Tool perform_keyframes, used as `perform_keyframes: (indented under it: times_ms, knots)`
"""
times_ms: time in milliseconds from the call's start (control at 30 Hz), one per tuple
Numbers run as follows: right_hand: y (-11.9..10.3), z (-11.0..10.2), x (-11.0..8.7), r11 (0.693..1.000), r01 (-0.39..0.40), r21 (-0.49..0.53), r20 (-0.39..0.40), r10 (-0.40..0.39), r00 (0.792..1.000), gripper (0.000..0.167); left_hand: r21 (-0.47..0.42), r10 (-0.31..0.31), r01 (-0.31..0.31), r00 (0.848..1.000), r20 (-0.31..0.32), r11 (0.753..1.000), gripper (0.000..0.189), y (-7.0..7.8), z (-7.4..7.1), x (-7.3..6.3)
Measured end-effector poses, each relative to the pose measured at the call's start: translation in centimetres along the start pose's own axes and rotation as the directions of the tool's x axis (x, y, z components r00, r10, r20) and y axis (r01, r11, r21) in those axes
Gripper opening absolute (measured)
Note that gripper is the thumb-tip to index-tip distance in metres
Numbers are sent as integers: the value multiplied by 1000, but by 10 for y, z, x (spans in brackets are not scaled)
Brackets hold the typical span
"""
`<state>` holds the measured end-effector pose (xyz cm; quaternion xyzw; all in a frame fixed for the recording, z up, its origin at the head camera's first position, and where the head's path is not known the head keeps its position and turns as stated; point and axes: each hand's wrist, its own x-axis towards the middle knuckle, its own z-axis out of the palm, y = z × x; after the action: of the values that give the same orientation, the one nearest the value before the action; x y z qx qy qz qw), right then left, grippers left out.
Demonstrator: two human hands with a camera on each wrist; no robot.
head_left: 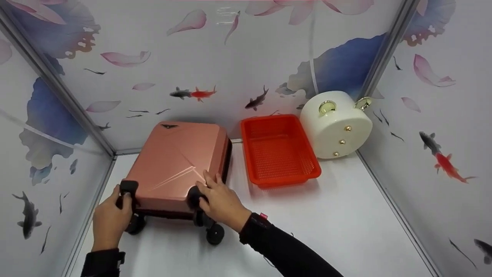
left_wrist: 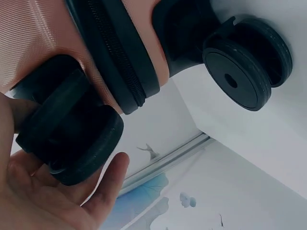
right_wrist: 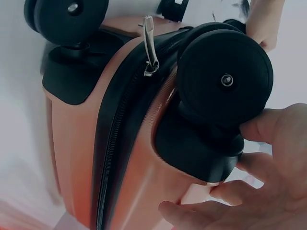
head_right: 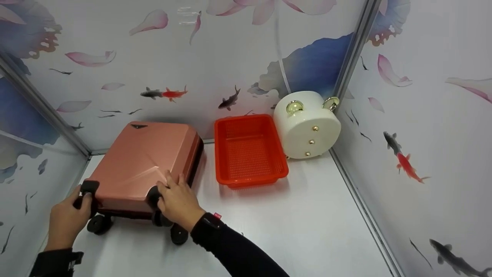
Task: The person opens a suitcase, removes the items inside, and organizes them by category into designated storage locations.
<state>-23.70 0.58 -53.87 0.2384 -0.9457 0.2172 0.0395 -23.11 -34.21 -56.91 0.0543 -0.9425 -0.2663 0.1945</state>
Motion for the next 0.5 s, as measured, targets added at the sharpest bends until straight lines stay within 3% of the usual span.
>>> perform_keyframes:
  times_ms: [267,500]
  knots:
    - [25,-10,14,995,-58,76,26,56,998,58,31,21,-18,994,-107,999,59,24,19,-28]
    - [40,-16,25,992,-52,118,36,48,998,59,9,-18,19,994,-112,1000,66,38,24,-45]
